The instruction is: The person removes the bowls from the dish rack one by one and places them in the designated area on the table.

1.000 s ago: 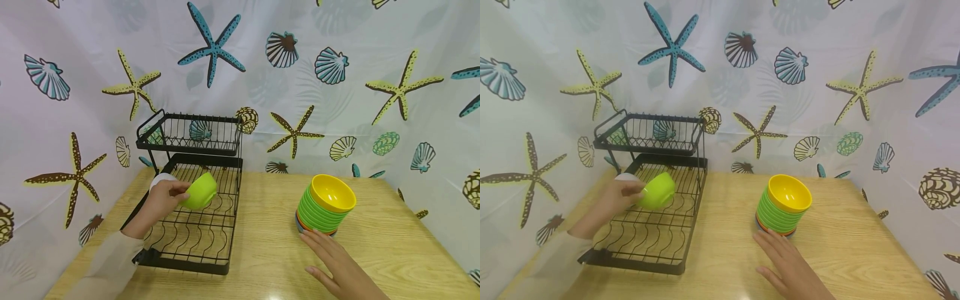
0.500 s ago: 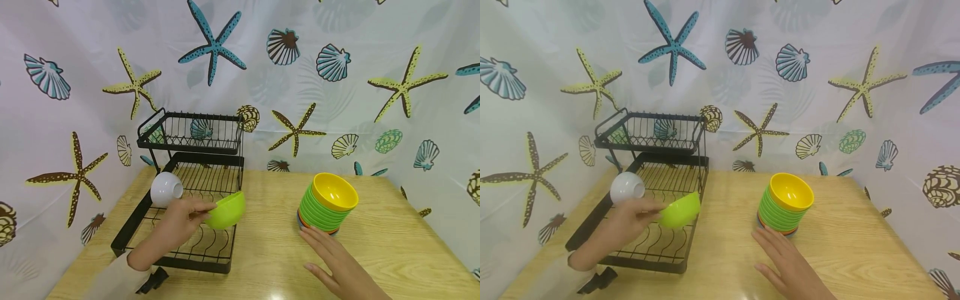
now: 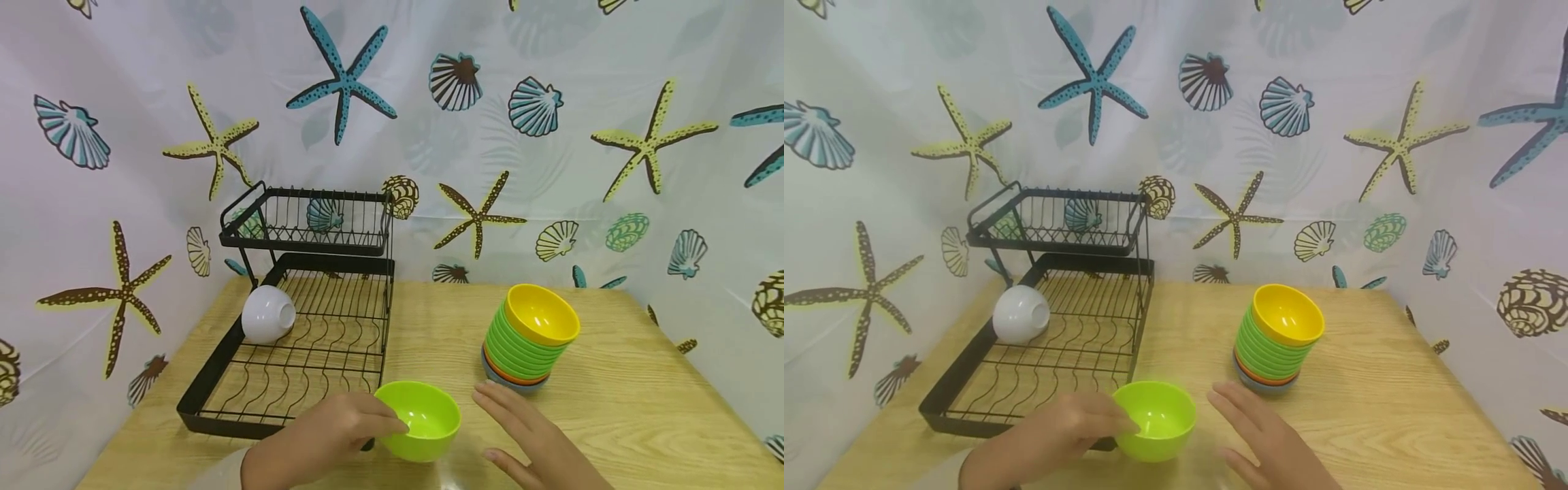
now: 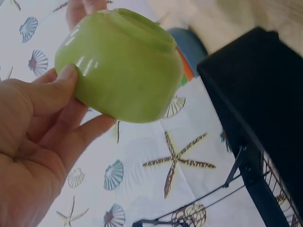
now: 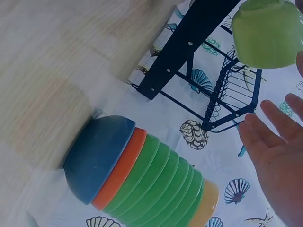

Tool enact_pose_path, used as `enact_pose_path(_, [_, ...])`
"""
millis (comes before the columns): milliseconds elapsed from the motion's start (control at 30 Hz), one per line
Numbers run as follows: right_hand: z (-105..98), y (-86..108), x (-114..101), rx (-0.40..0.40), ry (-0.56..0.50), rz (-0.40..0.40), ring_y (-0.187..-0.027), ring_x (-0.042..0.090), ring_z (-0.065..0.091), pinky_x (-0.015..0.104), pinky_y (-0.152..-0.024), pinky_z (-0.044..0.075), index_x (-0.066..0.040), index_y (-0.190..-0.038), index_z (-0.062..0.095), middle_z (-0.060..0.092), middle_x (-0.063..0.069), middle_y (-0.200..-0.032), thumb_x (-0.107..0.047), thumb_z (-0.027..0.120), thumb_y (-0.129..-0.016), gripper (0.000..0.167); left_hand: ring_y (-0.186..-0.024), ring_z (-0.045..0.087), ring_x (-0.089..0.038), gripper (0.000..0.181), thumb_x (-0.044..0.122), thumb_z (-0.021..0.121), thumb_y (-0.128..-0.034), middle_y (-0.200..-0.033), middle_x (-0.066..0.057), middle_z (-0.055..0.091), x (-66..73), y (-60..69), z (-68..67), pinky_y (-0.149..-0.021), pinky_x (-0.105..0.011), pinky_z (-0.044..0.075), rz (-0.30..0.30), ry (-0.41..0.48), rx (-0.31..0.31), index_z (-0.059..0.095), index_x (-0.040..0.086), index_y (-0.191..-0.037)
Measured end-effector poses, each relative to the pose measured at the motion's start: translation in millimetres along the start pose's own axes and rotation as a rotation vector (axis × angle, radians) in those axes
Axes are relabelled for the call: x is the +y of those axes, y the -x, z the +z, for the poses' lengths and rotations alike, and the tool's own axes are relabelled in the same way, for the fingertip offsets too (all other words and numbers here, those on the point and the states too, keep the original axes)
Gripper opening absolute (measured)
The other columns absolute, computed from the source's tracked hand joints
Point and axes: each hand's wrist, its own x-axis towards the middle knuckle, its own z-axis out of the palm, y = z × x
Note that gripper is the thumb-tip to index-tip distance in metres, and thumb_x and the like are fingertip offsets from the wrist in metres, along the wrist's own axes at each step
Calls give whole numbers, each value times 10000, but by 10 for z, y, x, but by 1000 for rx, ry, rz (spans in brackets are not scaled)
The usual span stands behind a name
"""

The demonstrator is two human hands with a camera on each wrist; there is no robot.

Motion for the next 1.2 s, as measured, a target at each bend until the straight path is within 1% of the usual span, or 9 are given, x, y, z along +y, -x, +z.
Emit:
enact_pose_path(167, [25,-64,-35,54,-56,-123,-1347,238,390,175,-1123,267,78,-1332,491,455,175,-1412,-330,629,-935,586,-935,656,-50,375,-44,764,-738,-999,35,713,38,-51,71,-881,-80,458,82,-6,-36,727,123,-1072])
enact_pose_path(300, [24,-91,-95,63,-97,-149,-1292,200,455,162,-1079,333,73,-1299,530,500,170,-1366,-307,639,-928,542,-944,645,-33,310,23,758,-783,-1004,43,702,54,-84,121,-895,-65,436,138,-41,-42,725,123,-1075])
enact_pose_path(400, [26,-105,-121,89,-126,-178,-1221,185,521,161,-1032,390,64,-1251,577,554,170,-1296,-266,634,-930,464,-954,633,-25,301,36,755,-794,-1014,54,695,44,-85,148,-906,-75,437,170,-45,-34,727,129,-1079])
enact_pose_path(500, [45,-126,-118,153,-126,-258,-1134,225,589,202,-1008,436,45,-1148,648,630,146,-1172,-212,616,-942,331,-954,624,-21,299,28,749,-798,-1013,62,688,32,-83,155,-911,-75,434,197,-45,-16,729,138,-1075])
enact_pose_path(567, [54,-128,-112,174,-127,-283,-1086,250,613,218,-1009,442,24,-1091,677,663,125,-1101,-182,608,-947,261,-948,622,-19,287,24,742,-803,-1007,61,688,25,-87,158,-909,-72,432,217,-48,-2,729,134,-1068])
enact_pose_path(667, [61,-109,-116,180,-113,-270,-1033,259,637,221,-997,453,-34,-1031,702,691,70,-1030,-183,589,-959,200,-946,625,-24,263,30,732,-814,-1002,60,691,29,-95,157,-914,-73,429,214,-37,0,730,130,-1057])
enact_pose_path(767, [67,-76,-134,166,-122,-234,-1014,257,650,216,-966,476,-66,-1015,700,692,50,-1023,-169,575,-967,170,-942,626,-29,251,38,721,-827,-1006,57,696,29,-99,154,-911,-74,431,210,-24,-17,731,124,-1062])
enact_pose_path(1000, [104,-53,-194,155,-104,-187,-986,261,678,200,-906,506,-90,-1023,707,696,47,-1028,-167,553,-979,178,-915,621,-10,269,84,712,-839,-1012,79,692,-11,-79,122,-882,-57,432,278,-131,-53,725,155,-1098])
enact_pose_path(1200, [76,-65,-210,173,-56,-204,-966,264,685,200,-887,517,-85,-1016,714,704,57,-1017,-165,543,-985,191,-900,617,2,235,121,709,-855,-995,88,696,10,-85,129,-875,-61,440,237,-80,-55,733,162,-1086])
